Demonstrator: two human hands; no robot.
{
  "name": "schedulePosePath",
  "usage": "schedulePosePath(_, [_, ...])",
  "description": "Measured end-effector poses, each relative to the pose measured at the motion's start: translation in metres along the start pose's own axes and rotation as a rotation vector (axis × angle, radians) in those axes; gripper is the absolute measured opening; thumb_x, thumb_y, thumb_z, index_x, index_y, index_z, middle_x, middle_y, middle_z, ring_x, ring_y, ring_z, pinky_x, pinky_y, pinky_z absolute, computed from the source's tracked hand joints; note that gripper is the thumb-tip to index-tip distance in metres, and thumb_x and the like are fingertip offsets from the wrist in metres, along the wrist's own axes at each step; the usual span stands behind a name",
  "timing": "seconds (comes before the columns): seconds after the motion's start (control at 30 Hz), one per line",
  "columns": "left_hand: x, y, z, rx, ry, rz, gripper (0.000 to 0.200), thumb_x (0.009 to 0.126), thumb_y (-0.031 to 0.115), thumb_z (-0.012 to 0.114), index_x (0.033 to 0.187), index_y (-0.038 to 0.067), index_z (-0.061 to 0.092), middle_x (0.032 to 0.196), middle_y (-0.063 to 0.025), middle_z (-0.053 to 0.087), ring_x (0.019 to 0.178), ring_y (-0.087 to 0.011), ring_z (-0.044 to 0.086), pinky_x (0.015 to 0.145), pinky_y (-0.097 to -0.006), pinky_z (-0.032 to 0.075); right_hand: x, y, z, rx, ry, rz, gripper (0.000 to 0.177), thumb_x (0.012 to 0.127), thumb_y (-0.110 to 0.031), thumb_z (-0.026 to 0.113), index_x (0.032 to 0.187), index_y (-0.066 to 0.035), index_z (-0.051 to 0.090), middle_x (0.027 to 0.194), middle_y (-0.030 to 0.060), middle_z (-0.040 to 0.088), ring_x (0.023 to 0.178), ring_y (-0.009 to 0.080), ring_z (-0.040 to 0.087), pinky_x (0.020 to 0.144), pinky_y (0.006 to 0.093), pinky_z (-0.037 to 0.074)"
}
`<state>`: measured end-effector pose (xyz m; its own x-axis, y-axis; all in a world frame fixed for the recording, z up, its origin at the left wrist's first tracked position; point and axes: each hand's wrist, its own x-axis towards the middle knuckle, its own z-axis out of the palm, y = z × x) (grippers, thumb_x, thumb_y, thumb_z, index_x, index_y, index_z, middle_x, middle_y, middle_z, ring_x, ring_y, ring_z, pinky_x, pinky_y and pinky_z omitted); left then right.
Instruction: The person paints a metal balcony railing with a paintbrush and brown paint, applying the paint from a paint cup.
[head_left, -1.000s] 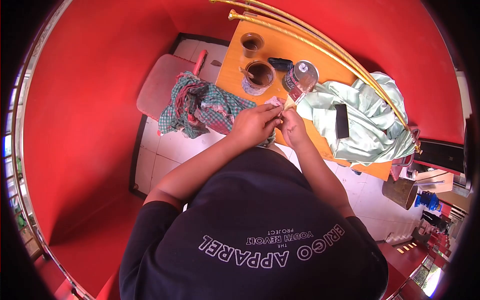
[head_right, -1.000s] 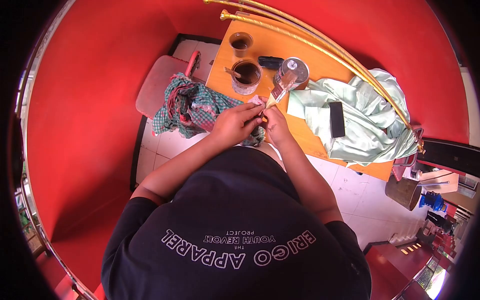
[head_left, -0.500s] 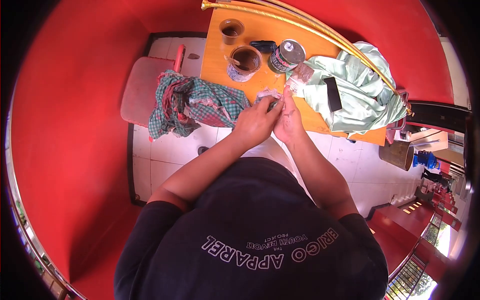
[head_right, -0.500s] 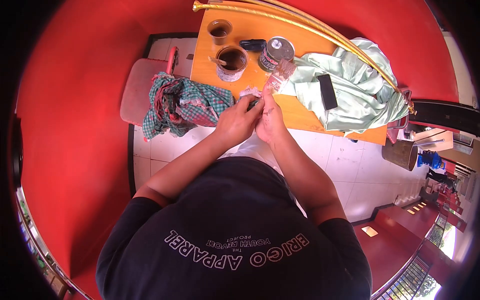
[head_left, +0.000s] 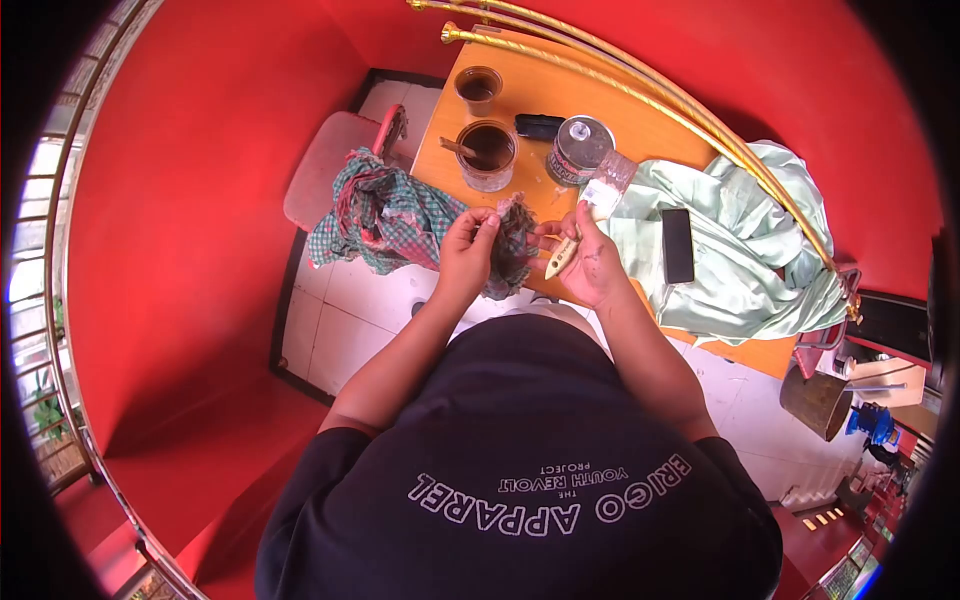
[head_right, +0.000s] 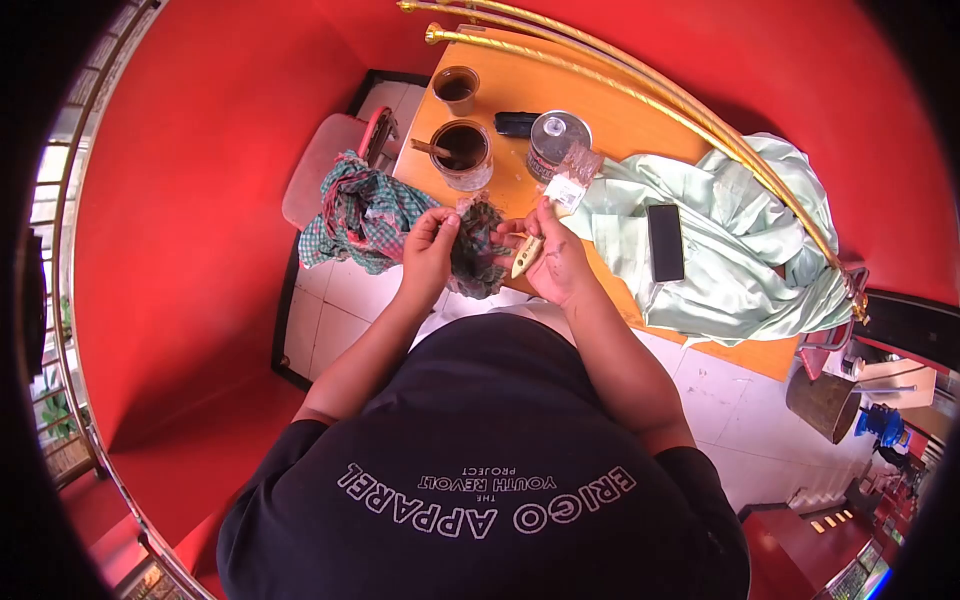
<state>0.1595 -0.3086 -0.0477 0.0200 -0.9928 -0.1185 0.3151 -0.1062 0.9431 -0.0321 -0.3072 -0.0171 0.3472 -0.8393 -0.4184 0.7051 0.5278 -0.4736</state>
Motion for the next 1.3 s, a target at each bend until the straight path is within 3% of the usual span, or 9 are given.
schedulePosePath(0.07, [0.000, 0.000, 0.001, 0.028, 0.041, 0.025, 0.011, 0.097, 0.009, 0.058, 0.105, 0.002, 0.060, 0.092, 0.0021, 0.059, 0.082, -0.0048, 0.050, 0.076, -0.0201, 0.042, 0.004, -0.008, -0.018, -0.073, -0.059, 0.078, 0.043, 0.102, -0.048, 0.039, 0.076, -0.014, 0.045, 0.094, 0.0108, 0.060, 0.100, 0.0296, 0.063, 0.087, 0.0534, 0.052])
schedulePosePath(0.33, [0.009, -0.011, 0.006, 0.500, 0.212, 0.033, 0.027, 0.090, 0.016, 0.068, 0.111, 0.003, 0.057, 0.094, -0.0049, 0.064, 0.086, -0.0135, 0.061, 0.078, -0.0257, 0.048, 0.015, -0.012, -0.026, -0.613, -0.168, -0.056, 0.045, 0.103, -0.045, 0.040, 0.111, -0.005, 0.058, 0.106, 0.0060, 0.060, 0.097, 0.0172, 0.059, 0.085, 0.0309, 0.048])
schedulePosePath(0.47, [0.013, 0.013, 0.008, 1.377, 0.128, 0.099, 0.047, 0.076, 0.040, 0.077, 0.111, 0.013, 0.060, 0.096, -0.0102, 0.070, 0.086, -0.0290, 0.069, 0.066, -0.0391, 0.054, 0.017, -0.014, -0.030, -0.654, -0.168, -0.094, 0.051, 0.103, -0.046, 0.038, 0.124, -0.004, 0.057, 0.105, 0.0043, 0.059, 0.098, 0.0133, 0.055, 0.086, 0.0276, 0.046])
schedulePosePath(0.6, [0.023, 0.033, 0.017, 1.659, 0.001, 0.055, 0.045, 0.077, 0.043, 0.076, 0.107, 0.013, 0.061, 0.095, -0.0058, 0.069, 0.084, -0.0258, 0.069, 0.065, -0.0371, 0.053, 0.020, -0.022, -0.033, -0.692, -0.077, -0.175, 0.055, 0.104, -0.047, 0.035, 0.133, -0.004, 0.052, 0.105, 0.0047, 0.057, 0.097, 0.0125, 0.054, 0.087, 0.0275, 0.045])
schedulePosePath(0.73, [0.021, 0.040, 0.012, 1.364, -0.155, 0.375, 0.031, 0.082, 0.035, 0.074, 0.097, 0.009, 0.068, 0.095, -0.0069, 0.069, 0.081, -0.0253, 0.068, 0.067, -0.0367, 0.053, 0.018, -0.024, -0.031, -0.757, 0.008, -0.266, 0.057, 0.104, -0.048, 0.032, 0.138, -0.006, 0.048, 0.113, 0.0089, 0.054, 0.102, 0.0164, 0.054, 0.093, 0.0305, 0.043])
schedulePosePath(0.87, [0.016, 0.024, 0.016, 0.745, -0.442, -0.040, 0.032, 0.086, 0.025, 0.073, 0.110, 0.004, 0.069, 0.095, -0.0102, 0.070, 0.077, -0.0146, 0.063, 0.073, -0.0299, 0.051, 0.015, -0.019, -0.020, -0.942, 0.076, -0.376, 0.056, 0.104, -0.047, 0.030, 0.142, -0.008, 0.045, 0.123, 0.0138, 0.051, 0.110, 0.0215, 0.052, 0.099, 0.0356, 0.041])
schedulePosePath(0.97, [0.022, 0.016, 0.015, 0.315, -0.594, -0.415, 0.028, 0.092, 0.016, 0.068, 0.114, 0.000, 0.067, 0.094, -0.0016, 0.068, 0.079, -0.0068, 0.059, 0.075, -0.0236, 0.048, 0.020, -0.012, -0.009, -0.941, 0.093, -0.387, 0.056, 0.104, -0.047, 0.031, 0.144, -0.008, 0.042, 0.128, 0.0159, 0.049, 0.115, 0.0230, 0.050, 0.101, 0.0372, 0.039])
schedulePosePath(1.17, [0.032, 0.017, -0.002, 0.136, -0.679, -0.536, 0.023, 0.093, 0.011, 0.066, 0.112, -0.001, 0.064, 0.095, 0.0002, 0.067, 0.083, -0.0045, 0.059, 0.075, -0.0210, 0.048, 0.025, 0.000, 0.000, -0.953, 0.092, -0.328, 0.055, 0.104, -0.042, 0.037, 0.146, -0.007, 0.038, 0.133, 0.0148, 0.047, 0.120, 0.0215, 0.047, 0.104, 0.0370, 0.036])
schedulePosePath(1.3, [0.025, 0.010, -0.020, 0.200, -0.513, -0.341, 0.021, 0.090, 0.013, 0.069, 0.108, 0.002, 0.066, 0.081, 0.0012, 0.065, 0.073, -0.0036, 0.056, 0.066, -0.0213, 0.047, 0.021, -0.009, -0.002, -1.243, -0.044, -0.269, 0.092, 0.080, -0.049, 0.075, 0.148, -0.006, 0.033, 0.133, 0.0165, 0.048, 0.122, 0.0229, 0.046, 0.106, 0.0384, 0.034])
